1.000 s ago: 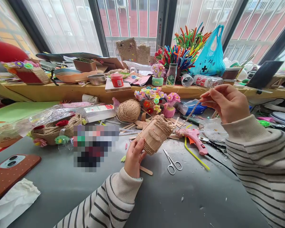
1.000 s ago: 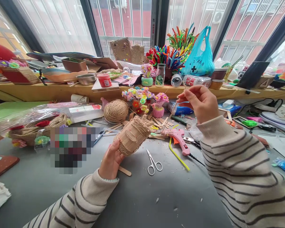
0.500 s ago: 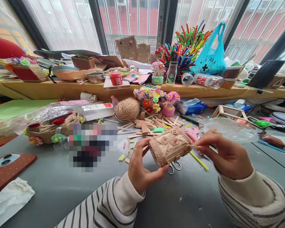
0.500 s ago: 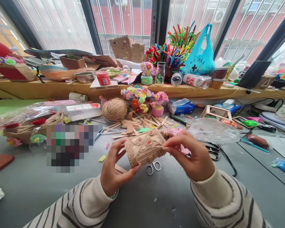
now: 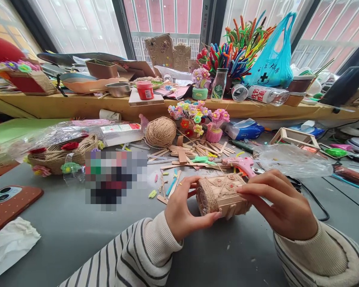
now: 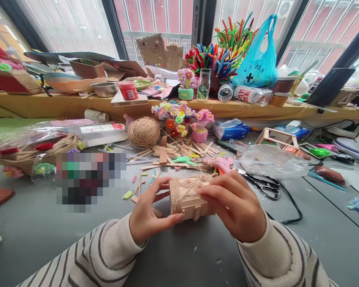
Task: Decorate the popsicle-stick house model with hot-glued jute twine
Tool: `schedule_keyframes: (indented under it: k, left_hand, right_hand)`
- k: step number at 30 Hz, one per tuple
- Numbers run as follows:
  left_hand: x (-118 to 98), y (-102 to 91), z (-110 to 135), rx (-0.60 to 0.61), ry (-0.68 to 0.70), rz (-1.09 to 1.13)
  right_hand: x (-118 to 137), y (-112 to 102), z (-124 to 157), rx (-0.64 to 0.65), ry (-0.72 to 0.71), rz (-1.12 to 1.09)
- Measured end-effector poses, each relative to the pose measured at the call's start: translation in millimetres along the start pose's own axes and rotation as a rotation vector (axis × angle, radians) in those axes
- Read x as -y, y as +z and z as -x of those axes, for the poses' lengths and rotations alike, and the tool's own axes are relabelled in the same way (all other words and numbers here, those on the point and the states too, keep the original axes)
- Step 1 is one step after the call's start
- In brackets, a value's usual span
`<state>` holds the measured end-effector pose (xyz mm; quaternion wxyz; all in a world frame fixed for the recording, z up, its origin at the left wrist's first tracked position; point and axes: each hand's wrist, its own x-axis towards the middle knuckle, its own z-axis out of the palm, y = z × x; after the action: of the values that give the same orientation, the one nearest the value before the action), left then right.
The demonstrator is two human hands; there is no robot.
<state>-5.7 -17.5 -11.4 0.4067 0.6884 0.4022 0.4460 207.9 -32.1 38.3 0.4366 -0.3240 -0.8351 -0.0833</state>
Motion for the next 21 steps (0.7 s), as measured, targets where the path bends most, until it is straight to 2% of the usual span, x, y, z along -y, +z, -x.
schedule_keyframes:
  k: [11,21]
  left_hand:
    - [3.8,3.0,-1.0,0.015,-0.105,0.025]
    - [5.5,4.4,-0.8,0.004,-0.096,0.035]
  right_hand:
    - [-2.2,4.0,4.9,0.005,0.022,0.026]
    - [0.4,11.3,4.6,-0.003,0.046,0.012]
